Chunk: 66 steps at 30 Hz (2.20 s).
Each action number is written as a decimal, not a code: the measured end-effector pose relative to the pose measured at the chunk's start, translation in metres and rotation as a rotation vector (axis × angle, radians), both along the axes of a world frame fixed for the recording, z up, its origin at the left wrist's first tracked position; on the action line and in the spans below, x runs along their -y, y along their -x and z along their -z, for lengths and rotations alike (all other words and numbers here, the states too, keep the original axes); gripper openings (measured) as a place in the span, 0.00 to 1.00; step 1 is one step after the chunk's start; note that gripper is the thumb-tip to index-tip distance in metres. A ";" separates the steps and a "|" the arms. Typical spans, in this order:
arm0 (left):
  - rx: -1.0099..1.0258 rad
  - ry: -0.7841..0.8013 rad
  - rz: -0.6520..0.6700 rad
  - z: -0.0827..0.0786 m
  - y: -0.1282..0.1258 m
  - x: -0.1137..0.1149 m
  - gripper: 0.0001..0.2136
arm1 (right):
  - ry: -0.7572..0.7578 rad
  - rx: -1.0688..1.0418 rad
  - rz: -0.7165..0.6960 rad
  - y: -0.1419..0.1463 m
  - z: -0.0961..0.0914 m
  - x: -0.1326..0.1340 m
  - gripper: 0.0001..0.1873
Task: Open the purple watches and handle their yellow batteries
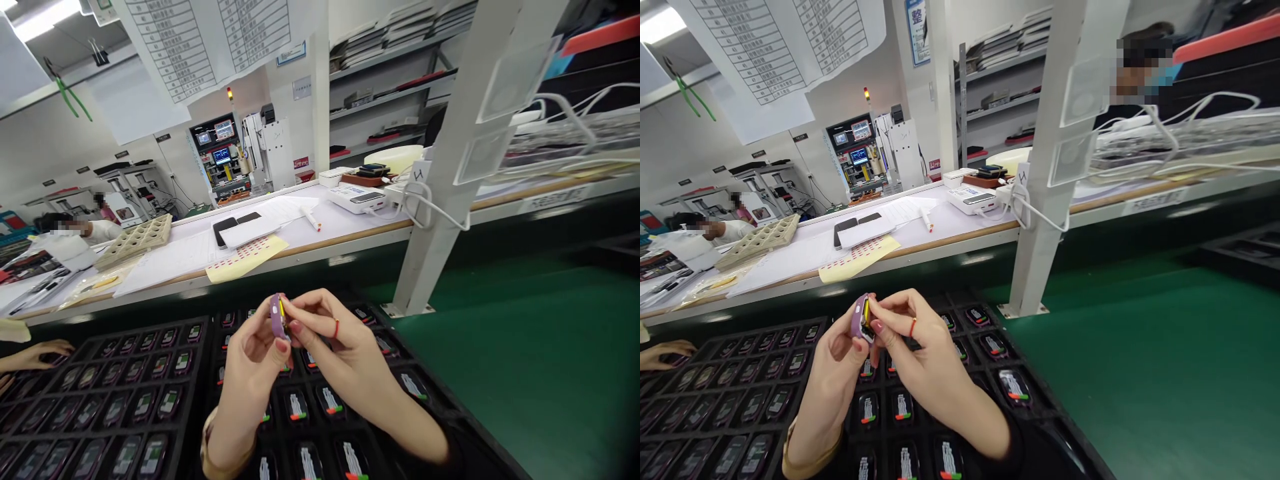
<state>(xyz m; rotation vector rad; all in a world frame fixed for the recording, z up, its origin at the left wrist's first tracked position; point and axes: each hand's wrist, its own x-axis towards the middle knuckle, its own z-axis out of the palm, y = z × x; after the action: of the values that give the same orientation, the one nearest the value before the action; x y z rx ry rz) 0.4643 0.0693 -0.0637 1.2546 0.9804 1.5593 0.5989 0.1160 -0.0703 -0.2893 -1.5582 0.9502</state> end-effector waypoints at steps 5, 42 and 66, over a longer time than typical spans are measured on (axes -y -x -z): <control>-0.449 -0.056 -0.460 0.002 -0.008 0.002 0.24 | 0.207 0.079 -0.189 -0.011 -0.013 -0.001 0.18; -0.721 -0.173 -0.443 0.007 -0.012 -0.002 0.25 | 0.521 -0.015 -0.265 -0.005 0.002 -0.020 0.22; -0.226 -0.334 -0.442 -0.010 -0.019 0.042 0.09 | -0.048 0.111 -0.121 -0.012 -0.010 0.035 0.15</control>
<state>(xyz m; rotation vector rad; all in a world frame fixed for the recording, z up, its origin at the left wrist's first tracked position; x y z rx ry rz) 0.4831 0.0273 -0.0540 1.5434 1.2386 2.0164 0.6105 0.0813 -0.0607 -0.2185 -1.7137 1.0027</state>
